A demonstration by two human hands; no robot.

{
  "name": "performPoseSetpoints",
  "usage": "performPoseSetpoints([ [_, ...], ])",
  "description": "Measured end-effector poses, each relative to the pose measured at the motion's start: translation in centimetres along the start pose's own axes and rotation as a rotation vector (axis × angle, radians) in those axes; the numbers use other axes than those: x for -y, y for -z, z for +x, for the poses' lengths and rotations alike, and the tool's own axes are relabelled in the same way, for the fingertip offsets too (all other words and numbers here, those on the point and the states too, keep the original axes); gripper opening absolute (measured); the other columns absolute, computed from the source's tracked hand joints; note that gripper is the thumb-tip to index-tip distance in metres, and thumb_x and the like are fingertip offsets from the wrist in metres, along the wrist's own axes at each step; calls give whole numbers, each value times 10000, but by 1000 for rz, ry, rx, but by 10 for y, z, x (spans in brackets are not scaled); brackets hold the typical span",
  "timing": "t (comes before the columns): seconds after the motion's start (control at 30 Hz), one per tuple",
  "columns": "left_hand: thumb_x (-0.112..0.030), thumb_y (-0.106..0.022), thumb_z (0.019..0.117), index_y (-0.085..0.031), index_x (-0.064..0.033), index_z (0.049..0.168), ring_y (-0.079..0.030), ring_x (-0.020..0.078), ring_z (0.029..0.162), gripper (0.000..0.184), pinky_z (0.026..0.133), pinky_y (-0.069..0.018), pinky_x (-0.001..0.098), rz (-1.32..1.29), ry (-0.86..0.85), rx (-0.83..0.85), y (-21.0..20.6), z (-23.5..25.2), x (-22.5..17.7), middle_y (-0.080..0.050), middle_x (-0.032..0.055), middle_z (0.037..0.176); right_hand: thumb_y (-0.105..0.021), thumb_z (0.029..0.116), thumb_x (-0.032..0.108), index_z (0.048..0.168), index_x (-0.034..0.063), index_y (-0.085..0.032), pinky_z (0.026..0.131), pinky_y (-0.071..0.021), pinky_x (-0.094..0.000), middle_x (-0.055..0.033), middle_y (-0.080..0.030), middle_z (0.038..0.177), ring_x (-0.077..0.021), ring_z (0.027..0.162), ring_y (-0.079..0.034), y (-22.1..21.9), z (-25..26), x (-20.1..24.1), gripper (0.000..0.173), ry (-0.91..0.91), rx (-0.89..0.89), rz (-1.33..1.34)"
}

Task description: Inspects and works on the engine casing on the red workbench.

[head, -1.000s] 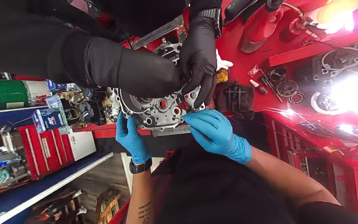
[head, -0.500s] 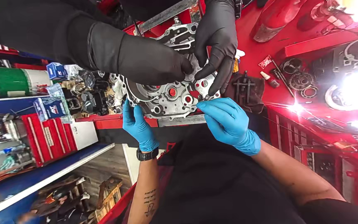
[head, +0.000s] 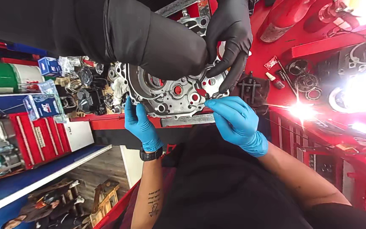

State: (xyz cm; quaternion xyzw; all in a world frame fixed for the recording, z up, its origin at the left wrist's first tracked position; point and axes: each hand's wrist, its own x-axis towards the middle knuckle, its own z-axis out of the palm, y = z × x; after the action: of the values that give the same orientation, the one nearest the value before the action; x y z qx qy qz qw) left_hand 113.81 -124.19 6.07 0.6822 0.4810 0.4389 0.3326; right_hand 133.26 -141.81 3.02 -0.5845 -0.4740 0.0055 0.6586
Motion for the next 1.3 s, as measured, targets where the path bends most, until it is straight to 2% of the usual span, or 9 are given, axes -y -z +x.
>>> performPoseSetpoints([
  [0.97,-40,-507,1015,-506,143,1369,-658,95,1117,399,999,-523,244,-38,11,-4,-1,0,0,-657,148,1273,-560,989,47,1126,31,-728,894,-558,-321,-114,-765,1054,-180,1011,-708,-1,2,0,218,-2,1,5],
  [1.17,-52,-532,1003,-510,134,1365,-673,50,1009,407,934,-544,222,-53,30,-11,-1,0,0,-688,94,1178,-553,990,52,1115,30,-732,897,-561,-323,-115,-766,1038,-185,997,-711,-1,2,0,219,-6,-5,5],
  [1.3,-65,-564,989,-517,133,1366,-681,59,1016,428,927,-557,235,-63,20,-8,1,-1,3,-701,105,1171,-539,998,54,1136,40,-712,933,-560,-337,-113,-764,1055,-188,1017,-712,1,2,-1,222,-9,15,6],
])
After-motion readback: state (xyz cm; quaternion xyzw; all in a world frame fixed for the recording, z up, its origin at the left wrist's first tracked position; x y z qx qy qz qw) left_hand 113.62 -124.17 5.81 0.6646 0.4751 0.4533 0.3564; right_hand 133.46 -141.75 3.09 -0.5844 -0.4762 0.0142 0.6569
